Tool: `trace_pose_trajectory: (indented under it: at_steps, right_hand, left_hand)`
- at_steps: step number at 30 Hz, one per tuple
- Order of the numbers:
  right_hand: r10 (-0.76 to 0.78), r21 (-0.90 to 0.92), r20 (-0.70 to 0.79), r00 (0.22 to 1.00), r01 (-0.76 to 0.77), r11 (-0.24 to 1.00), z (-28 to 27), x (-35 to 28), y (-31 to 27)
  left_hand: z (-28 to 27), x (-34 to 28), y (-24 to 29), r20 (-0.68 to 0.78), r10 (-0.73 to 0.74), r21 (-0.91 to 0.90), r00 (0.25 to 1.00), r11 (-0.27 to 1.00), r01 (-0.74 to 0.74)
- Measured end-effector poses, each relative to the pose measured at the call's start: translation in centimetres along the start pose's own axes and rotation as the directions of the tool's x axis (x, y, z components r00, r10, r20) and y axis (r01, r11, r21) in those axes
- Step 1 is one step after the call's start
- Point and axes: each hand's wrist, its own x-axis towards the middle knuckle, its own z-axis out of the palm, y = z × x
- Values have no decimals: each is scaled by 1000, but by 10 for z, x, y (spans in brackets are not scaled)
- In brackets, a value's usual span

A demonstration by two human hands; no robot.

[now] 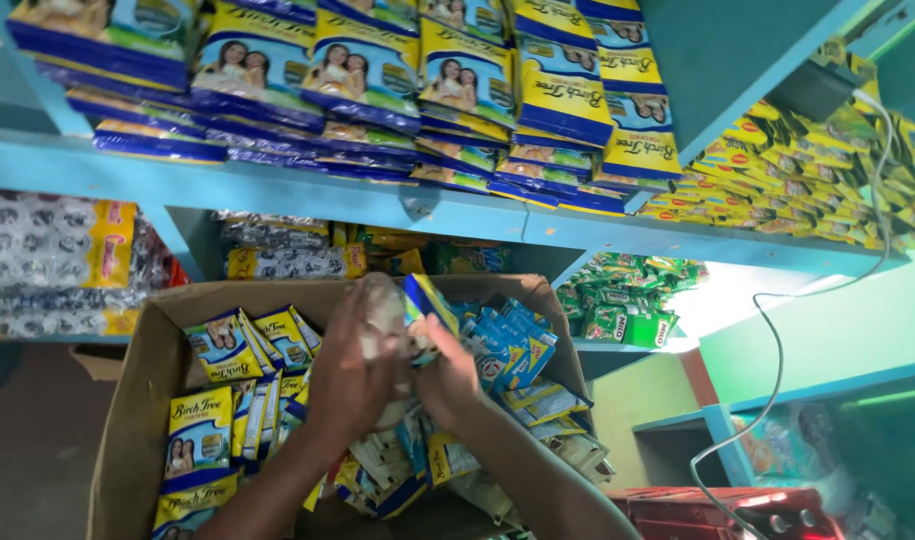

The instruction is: Cleaning and sorting individual milk powder packets in a cardboard box.

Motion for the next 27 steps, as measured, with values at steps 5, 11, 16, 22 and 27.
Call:
trace_pose_trajectory:
  at_steps: [5,11,16,22,27]
  right_hand:
    - [83,4,87,993,-83,997,-9,0,13]
    - [88,-9,279,956,-90,996,-21,-1,17]
    - [22,26,271,962,-30,999,-13,-6,11]
    - [117,-18,-84,990,-119,993,-11,-9,9]
    - [110,-59,92,990,-105,993,-3,-10,1]
  left_hand:
    - [8,-10,7,19,53,101,998,993,-55]
    - [8,-2,8,33,177,212,984,961,-180]
    - [20,-9,10,-42,86,164,995,983,-78]
    - [18,-9,-3,55,169,319,984,931,-178]
    - [13,2,30,-112,261,-12,959,964,-264]
